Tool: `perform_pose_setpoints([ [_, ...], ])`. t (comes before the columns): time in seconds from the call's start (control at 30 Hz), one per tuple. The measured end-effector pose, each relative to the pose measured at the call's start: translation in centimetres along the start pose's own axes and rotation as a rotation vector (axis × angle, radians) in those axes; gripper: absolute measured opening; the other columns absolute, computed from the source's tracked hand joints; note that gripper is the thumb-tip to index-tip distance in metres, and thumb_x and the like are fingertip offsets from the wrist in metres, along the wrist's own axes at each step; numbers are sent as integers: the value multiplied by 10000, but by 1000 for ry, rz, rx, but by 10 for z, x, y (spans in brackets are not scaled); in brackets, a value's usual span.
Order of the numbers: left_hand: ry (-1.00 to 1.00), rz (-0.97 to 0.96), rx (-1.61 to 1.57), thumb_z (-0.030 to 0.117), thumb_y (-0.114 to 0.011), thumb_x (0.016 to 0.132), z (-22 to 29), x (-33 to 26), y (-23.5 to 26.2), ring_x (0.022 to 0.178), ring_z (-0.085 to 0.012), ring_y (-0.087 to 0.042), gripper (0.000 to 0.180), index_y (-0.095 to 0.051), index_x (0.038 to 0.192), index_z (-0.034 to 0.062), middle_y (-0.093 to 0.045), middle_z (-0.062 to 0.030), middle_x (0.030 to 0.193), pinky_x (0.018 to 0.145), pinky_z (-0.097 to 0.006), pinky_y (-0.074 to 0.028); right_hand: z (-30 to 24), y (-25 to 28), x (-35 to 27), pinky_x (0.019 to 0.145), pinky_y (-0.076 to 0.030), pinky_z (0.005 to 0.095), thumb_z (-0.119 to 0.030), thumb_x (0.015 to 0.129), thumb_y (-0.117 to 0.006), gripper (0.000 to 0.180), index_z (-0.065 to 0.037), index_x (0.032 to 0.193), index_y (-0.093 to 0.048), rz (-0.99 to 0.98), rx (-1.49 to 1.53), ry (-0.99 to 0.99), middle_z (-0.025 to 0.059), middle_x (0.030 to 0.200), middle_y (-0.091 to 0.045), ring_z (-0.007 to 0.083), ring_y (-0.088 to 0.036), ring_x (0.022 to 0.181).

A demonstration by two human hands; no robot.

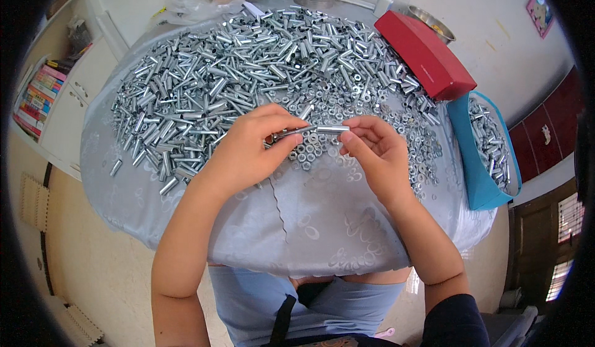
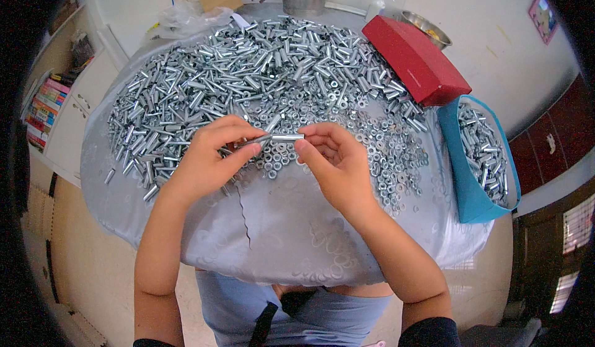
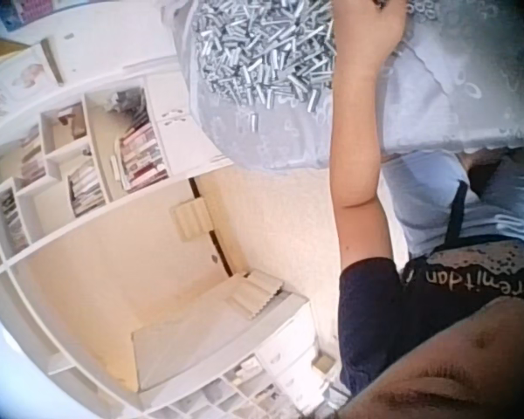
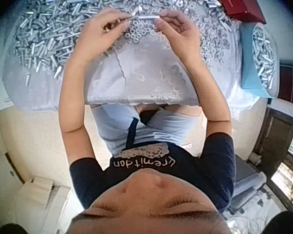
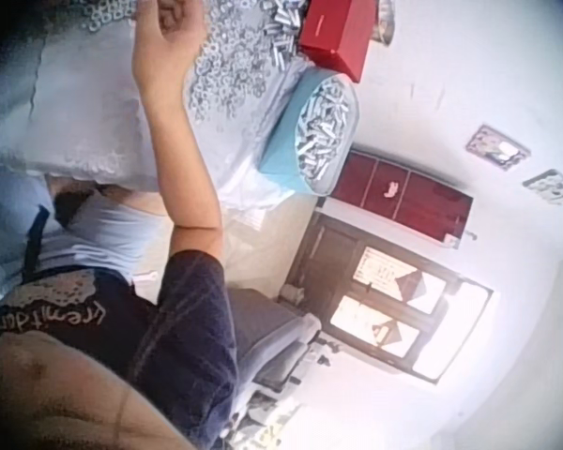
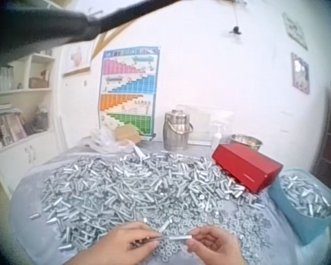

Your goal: The person sits at a table covered with a large pile of metal bolts, nuts, and washers. They repeatedly pick up a bolt, slide a washer onto it, and screw a nut onto the bolt by hand. The person places the assembled hardware into a blue plastic bin on the right side of the table.

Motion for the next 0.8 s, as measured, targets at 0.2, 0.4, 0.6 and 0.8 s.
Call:
perform_pose_setpoints([
  [0.2, -23, -52, 3, 80, -605, 792, 1, 0, -6, 720, -149, -516, 186, -649, 967, 36, -551, -49, 773, 635, -252, -410, -4, 4, 2, 669, -465, 218, -47, 813, -612, 206, 38, 989, -544, 31, 5, -5, 75, 862, -597, 114, -574, 741],
  [0.4, -26, -51, -44, 140, -553, 852, -1, -1, -10, 626, -111, -459, 185, -607, 996, 37, -501, -26, 725, 564, -240, -381, -3, 0, 2, 667, -470, 216, -64, 817, -613, 213, 36, 993, -547, -4, 0, -54, 79, 861, -608, 122, -586, 744],
  [0.6, 265, -109, -602, 261, -476, 909, -13, -5, -27, 589, -43, -345, 209, -454, 985, 68, -422, 37, 705, 512, -195, -299, 2, -6, 0, 654, -459, 216, -82, 818, -619, 211, 29, 985, -555, -67, 11, -87, 87, 869, -618, 128, -599, 752],
  [0.8, 466, -201, -1015, 395, -424, 915, -20, -9, -48, 543, -45, -278, 327, -410, 980, 75, -333, 32, 659, 474, -188, -259, -2, -6, -1, 649, -460, 218, -76, 817, -622, 201, 25, 978, -557, -48, 74, -19, 84, 844, -622, 129, -604, 734],
])
Point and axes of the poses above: each hand's wrist, its own x-axis towards the middle knuckle, its own y-axis out of the back of the hand, z = x × y, the point moved 8 cm from there along x, towards the middle knuckle
